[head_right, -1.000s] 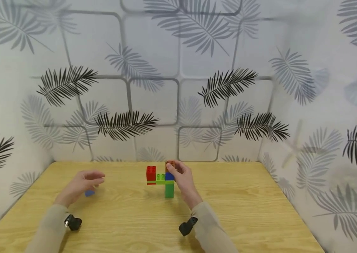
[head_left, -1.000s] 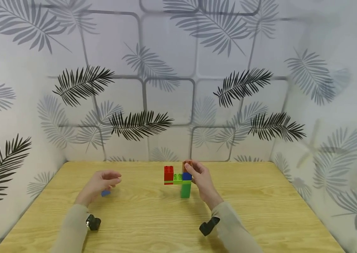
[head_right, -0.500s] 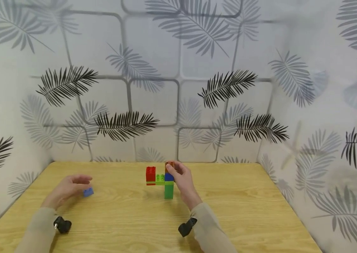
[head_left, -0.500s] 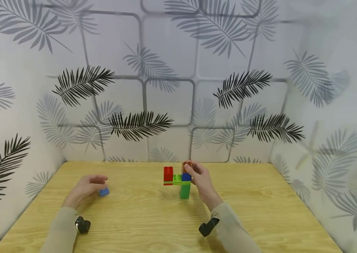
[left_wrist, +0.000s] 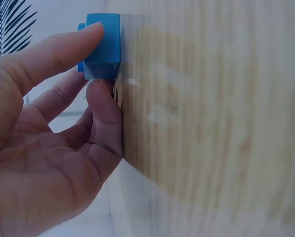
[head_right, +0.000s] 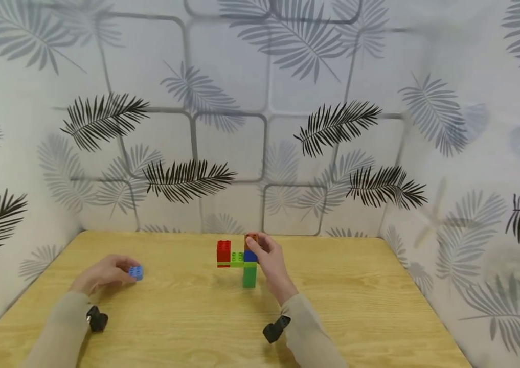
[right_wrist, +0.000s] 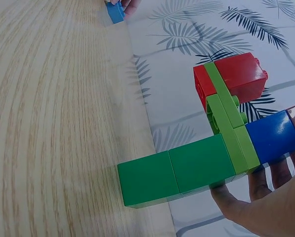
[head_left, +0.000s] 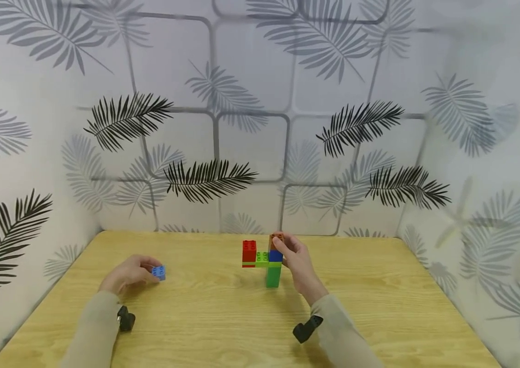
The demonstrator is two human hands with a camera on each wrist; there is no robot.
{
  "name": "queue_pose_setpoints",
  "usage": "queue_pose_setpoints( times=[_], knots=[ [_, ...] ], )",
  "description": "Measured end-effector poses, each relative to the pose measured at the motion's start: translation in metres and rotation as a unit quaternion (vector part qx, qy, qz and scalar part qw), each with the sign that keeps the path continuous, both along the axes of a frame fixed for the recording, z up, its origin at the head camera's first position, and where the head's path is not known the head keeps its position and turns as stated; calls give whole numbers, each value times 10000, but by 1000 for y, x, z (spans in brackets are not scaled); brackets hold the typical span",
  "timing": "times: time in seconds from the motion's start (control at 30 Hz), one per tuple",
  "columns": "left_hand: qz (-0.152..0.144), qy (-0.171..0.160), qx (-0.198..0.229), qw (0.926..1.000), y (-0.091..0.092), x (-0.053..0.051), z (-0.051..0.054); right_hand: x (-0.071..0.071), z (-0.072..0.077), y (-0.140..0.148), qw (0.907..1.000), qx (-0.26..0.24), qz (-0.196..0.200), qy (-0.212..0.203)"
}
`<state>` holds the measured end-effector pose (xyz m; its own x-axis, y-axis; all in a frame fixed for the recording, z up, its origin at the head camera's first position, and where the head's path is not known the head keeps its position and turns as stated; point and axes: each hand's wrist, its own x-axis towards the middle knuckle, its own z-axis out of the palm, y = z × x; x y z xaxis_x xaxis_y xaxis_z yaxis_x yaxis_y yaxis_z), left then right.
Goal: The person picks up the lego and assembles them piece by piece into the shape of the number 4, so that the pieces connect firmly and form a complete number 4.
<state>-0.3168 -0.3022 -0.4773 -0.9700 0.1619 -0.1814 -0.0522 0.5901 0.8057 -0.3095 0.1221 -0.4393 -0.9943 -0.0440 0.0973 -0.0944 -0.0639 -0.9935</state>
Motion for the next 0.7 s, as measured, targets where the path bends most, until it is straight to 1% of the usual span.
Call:
queue_pose_setpoints(
  times=[0.17, 0.27, 0.37, 0.5, 0.57, 0.7],
  knots=[
    [14, 61, -291, 9996, 2, -1, -1, -1, 0, 0, 10000, 0, 18, -50],
    [-79, 105, -251, 9996, 5, 1, 0, -2, 0, 0, 10000, -14, 17, -13],
    [-248, 135, -243, 9993, 11, 3, 1, -1, -1, 1, 10000, 7, 5, -2],
    [-355, 188, -470, 9981, 20, 7, 3, 1, -3, 2, 10000, -8, 52, 43],
    [-343, 256, -604, 9973, 24, 8, 5, 1, -3, 2, 9999, -11, 79, 69],
    [-207, 339, -730, 9965, 32, 8, 6, 0, -2, 0, 10000, -3, 62, 75]
  ],
)
